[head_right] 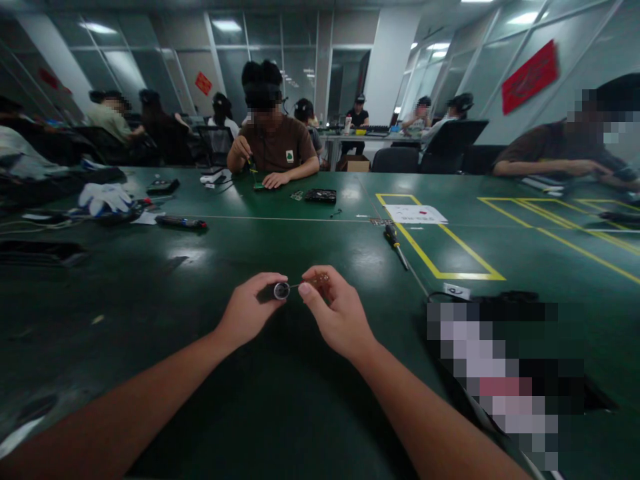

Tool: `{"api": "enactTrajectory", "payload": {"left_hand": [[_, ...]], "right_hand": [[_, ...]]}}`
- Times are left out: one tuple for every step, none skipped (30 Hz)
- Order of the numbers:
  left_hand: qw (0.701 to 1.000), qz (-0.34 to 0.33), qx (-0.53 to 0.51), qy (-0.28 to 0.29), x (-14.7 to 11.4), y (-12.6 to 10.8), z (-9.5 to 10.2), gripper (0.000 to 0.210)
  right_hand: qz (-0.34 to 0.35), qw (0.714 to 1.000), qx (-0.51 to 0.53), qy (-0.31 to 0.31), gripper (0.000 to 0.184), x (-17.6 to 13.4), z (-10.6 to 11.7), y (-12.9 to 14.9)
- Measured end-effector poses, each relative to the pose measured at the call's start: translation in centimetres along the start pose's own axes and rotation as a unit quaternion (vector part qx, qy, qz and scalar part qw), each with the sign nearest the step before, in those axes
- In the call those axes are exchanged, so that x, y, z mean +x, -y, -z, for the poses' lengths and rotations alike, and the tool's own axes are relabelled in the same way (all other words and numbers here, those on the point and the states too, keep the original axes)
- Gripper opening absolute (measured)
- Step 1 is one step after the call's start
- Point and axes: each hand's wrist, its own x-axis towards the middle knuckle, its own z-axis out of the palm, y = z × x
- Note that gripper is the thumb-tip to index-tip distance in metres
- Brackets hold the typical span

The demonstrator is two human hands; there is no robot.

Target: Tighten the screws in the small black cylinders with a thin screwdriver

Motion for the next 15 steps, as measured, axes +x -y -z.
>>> {"api": "enactTrajectory", "payload": {"left_hand": [[1.000,0.002,0.003,0.002,0.00,-0.01,0.00,0.036],[1.000,0.005,0.004,0.004,-0.01,-0.03,-0.01,0.036],[1.000,0.007,0.003,0.007,-0.02,-0.07,-0.03,0.035],[1.000,0.008,0.002,0.009,-0.03,-0.12,-0.04,0.035],[1.000,0.010,-0.001,0.010,-0.03,-0.18,-0.06,0.034],[1.000,0.012,-0.003,0.010,-0.03,-0.23,-0.06,0.034],[1.000,0.014,-0.004,0.011,-0.03,-0.27,-0.05,0.034],[1.000,0.018,-0.004,0.011,-0.01,-0.30,-0.04,0.035],[1.000,0.021,-0.004,0.010,0.01,-0.31,-0.04,0.035],[1.000,0.025,-0.004,0.009,0.03,-0.30,-0.03,0.035],[1.000,0.027,-0.003,0.008,0.06,-0.27,-0.04,0.035],[1.000,0.028,-0.003,0.007,0.08,-0.24,-0.07,0.034],[1.000,0.027,-0.003,0.006,0.10,-0.20,-0.10,0.034],[1.000,0.025,-0.004,0.006,0.12,-0.16,-0.14,0.034],[1.000,0.022,-0.004,0.006,0.12,-0.13,-0.17,0.034]], "right_hand": [[0.002,1.000,0.005,-0.003,0.025,0.02,-0.06,-0.02],[0.006,1.000,0.005,-0.013,0.030,0.04,-0.13,-0.01],[0.009,1.000,-0.001,-0.024,0.036,0.04,-0.19,0.00],[0.010,0.999,-0.012,-0.034,0.040,0.03,-0.24,0.03],[0.009,0.999,-0.026,-0.043,0.041,0.00,-0.29,0.04],[0.008,0.998,-0.040,-0.050,0.039,-0.03,-0.32,0.02],[0.006,0.997,-0.051,-0.054,0.036,-0.07,-0.34,-0.03],[0.004,0.997,-0.056,-0.057,0.031,-0.11,-0.36,-0.11],[0.001,0.997,-0.052,-0.060,0.027,-0.14,-0.37,-0.23],[-0.001,0.997,-0.042,-0.065,0.023,-0.15,-0.39,-0.36],[-0.003,0.997,-0.029,-0.071,0.020,-0.15,-0.41,-0.48],[-0.006,0.997,-0.015,-0.077,0.018,-0.14,-0.43,-0.56],[-0.008,0.997,-0.003,-0.083,0.018,-0.11,-0.46,-0.60],[-0.010,0.996,0.005,-0.087,0.018,-0.07,-0.49,-0.57],[-0.012,0.996,0.009,-0.091,0.019,-0.02,-0.53,-0.49]]}}
